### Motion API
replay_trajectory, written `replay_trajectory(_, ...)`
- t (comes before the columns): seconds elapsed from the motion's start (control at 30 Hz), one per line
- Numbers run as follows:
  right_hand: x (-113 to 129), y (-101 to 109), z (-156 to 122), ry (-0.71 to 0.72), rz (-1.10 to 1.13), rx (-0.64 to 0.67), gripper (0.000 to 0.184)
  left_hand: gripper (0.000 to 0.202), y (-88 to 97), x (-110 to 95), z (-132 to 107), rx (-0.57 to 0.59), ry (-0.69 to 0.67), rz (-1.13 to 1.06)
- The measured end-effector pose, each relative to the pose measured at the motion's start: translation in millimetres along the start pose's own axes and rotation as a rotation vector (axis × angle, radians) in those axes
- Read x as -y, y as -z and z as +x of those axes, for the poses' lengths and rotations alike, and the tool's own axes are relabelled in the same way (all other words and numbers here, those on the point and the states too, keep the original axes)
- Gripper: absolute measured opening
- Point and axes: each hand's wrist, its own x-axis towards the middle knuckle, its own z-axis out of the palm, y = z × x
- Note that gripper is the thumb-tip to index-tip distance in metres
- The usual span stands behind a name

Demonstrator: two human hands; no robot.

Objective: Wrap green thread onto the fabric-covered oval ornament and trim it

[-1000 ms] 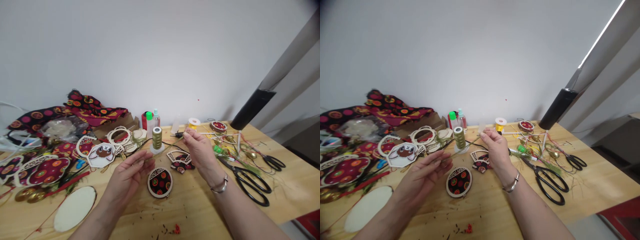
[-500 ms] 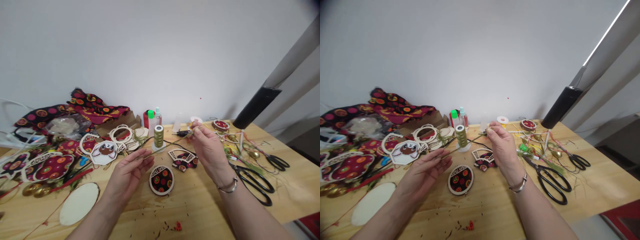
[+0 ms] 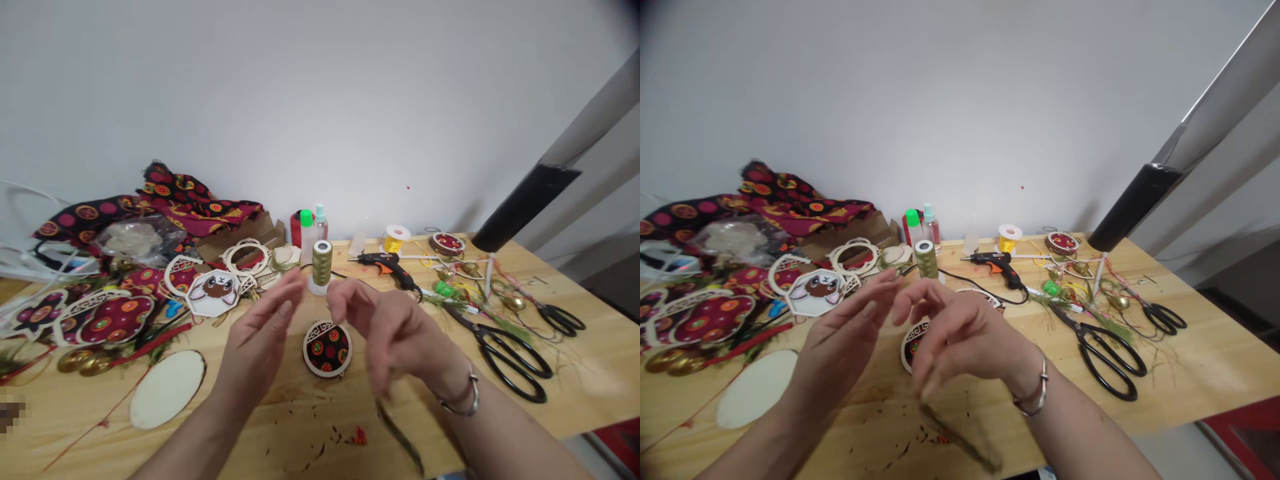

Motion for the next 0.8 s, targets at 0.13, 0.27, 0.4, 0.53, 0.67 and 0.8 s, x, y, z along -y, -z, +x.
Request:
replay_trajectory(0.13, -17, -3, 6, -0.083, -0.249, -0.22, 0.004, 0.027, -1.3, 6, -5, 0.255, 0.357, -0.171)
replay_trajectory(0.27, -31, 2, 12, -0.117, -0.287, -0.361, 0.012, 0.027, -0.5, 10, -6, 0.305, 0.455, -0.205)
replay_trajectory(0.4, -36, 3, 14, -0.162, -0.284, -0.413, 0.016, 0.022, -2.4, 10, -7, 0.243, 0.484, -0.164)
replay_trajectory(0.53, -43, 1, 14, -0.187, -0.248, -0.43, 0.018, 0.018, -3.6, 12, -7, 0.184, 0.465, -0.067)
replay_trajectory(0.67, -49, -1, 14, -0.182, -0.26, -0.437, 0.017, 0.019, -3.9, 13, -7, 0.12, 0.46, 0.002)
replay_trajectory(0.8, -51, -5, 14, -0.194, -0.264, -0.454, 0.016, 0.02, -3.9, 13, -7, 0.072, 0.461, 0.041)
